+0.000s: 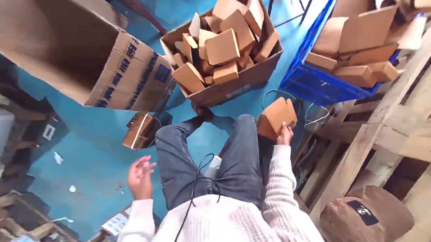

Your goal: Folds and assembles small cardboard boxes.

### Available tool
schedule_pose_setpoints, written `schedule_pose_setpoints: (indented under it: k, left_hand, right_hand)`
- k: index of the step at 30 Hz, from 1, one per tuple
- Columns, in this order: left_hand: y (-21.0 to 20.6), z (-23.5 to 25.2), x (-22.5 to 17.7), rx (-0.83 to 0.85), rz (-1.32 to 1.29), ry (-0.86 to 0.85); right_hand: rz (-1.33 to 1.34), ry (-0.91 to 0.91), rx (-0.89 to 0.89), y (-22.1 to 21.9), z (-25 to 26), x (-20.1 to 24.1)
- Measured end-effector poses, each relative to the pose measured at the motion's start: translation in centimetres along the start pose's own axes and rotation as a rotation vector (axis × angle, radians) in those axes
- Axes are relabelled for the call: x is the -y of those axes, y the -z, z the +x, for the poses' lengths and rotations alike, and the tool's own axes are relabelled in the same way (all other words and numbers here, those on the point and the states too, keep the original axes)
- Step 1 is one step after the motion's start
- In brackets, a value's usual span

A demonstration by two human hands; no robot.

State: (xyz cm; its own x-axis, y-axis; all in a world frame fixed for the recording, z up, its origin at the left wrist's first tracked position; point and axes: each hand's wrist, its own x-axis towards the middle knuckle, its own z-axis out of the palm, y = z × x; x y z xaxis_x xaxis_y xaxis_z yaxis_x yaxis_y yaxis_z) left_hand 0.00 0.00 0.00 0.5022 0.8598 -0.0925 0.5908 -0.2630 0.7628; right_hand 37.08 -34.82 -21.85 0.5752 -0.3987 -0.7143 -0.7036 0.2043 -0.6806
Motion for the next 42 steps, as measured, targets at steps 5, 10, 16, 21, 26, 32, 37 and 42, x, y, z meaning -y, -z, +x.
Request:
schedule_pose_setpoints:
  k: [5, 10, 16, 21, 26, 32, 37, 42]
  left_hand:
    - [-5.9, 0.9, -7.4, 0.370, -0.230, -0.457]
    - [-6.7, 0.1, -11.0, 0.368, -0.358, -0.670]
    - [-0.9, -0.2, -10.1, 0.248, -0.265, -0.809]
    - [1.8, -0.7, -8.0, 0.157, -0.258, -0.833]
    - [2.8, -0.8, -7.3, 0.192, -0.679, -0.790]
    - [5.1, -2.7, -7.0, 0.428, -1.124, -0.430]
    - [4.5, -3.0, -5.6, 0.604, -1.489, -0.355]
    - [2.8, -2.3, -5.6, 0.589, -1.530, -0.229]
  right_hand:
    - [0.043, -0.009, 0.667, -2.3, -15.3, 5.3]
    - [0.030, -0.162, 1.277, -3.1, -31.8, 4.0]
    - [-0.274, -0.238, 1.417, -0.7, -42.5, 4.1]
    - [-0.243, -0.243, 1.610, -1.3, -42.5, 1.1]
    - [-0.320, -0.154, 1.514, -3.0, -41.8, -0.2]
    - [-0.339, 0.857, 1.147, -3.0, -42.5, 0.4]
    - [-0.323, 1.121, 1.356, -3.9, -43.8, 3.9]
    - [-0.572, 1.150, 1.308, -4.1, -44.0, 4.2]
